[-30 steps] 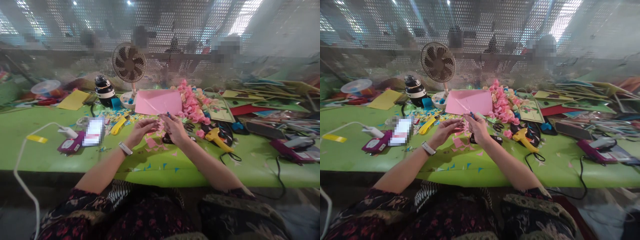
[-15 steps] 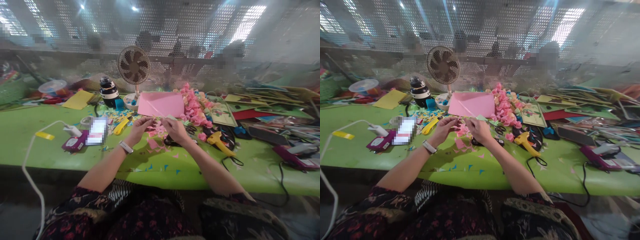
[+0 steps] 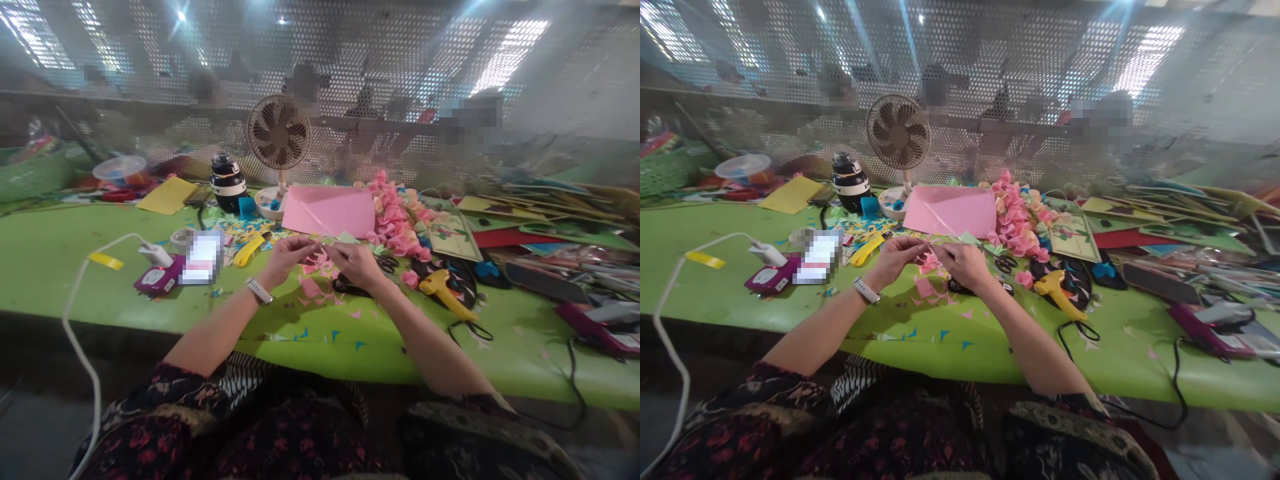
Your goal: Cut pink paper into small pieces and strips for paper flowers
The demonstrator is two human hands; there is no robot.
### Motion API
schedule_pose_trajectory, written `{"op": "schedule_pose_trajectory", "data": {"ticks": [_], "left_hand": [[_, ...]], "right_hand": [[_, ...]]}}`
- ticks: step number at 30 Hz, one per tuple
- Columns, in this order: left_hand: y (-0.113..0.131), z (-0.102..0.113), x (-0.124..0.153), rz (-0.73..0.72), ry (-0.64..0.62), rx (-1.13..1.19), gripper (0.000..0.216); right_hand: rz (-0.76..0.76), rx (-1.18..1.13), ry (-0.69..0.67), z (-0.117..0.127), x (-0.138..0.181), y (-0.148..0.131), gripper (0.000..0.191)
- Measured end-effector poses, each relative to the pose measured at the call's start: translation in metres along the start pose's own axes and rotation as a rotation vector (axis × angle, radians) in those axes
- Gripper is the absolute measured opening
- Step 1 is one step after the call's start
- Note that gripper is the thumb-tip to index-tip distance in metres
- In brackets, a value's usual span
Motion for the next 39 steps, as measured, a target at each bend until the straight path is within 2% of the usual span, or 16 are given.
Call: {"op": "schedule_pose_trajectory", "data": {"ticks": [5,11,17,23,27,30,39], "left_hand": [[-0.003,0.001,0.000,-0.022,-0.010,-0.005,0.047],[-0.004,0.000,0.000,-0.029,-0.011,0.006,0.049],[-0.006,-0.001,0.001,-0.038,0.012,-0.011,0.045],[-0.003,-0.005,0.003,-0.046,0.024,0.011,0.048],[-0.002,-0.002,0.002,-0.096,0.094,0.021,0.049],[-0.002,0.002,0.000,-0.138,0.157,0.028,0.048],[-0.001,-0.001,0.000,-0.179,0.172,0.048,0.047]], "right_hand": [[0.014,-0.044,-0.028,-0.001,0.000,-0.004,0.058],[0.030,-0.099,-0.072,-0.001,0.001,-0.004,0.049],[0.048,-0.031,-0.096,-0.005,0.002,-0.001,0.036],[0.074,0.093,-0.072,-0.011,0.002,0.006,0.037],[0.139,0.163,0.042,-0.013,0.005,0.003,0.031],[0.178,0.228,0.100,-0.017,0.007,0.001,0.036],[0.168,0.239,0.083,-0.020,0.005,0.013,0.041]]}}
Point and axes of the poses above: each hand's wrist, its own x-axis away from the middle knuckle, its own z-axis out of the back of the hand, y = z × x, the point moved 4 cm from there along -x, towards the middle knuckle
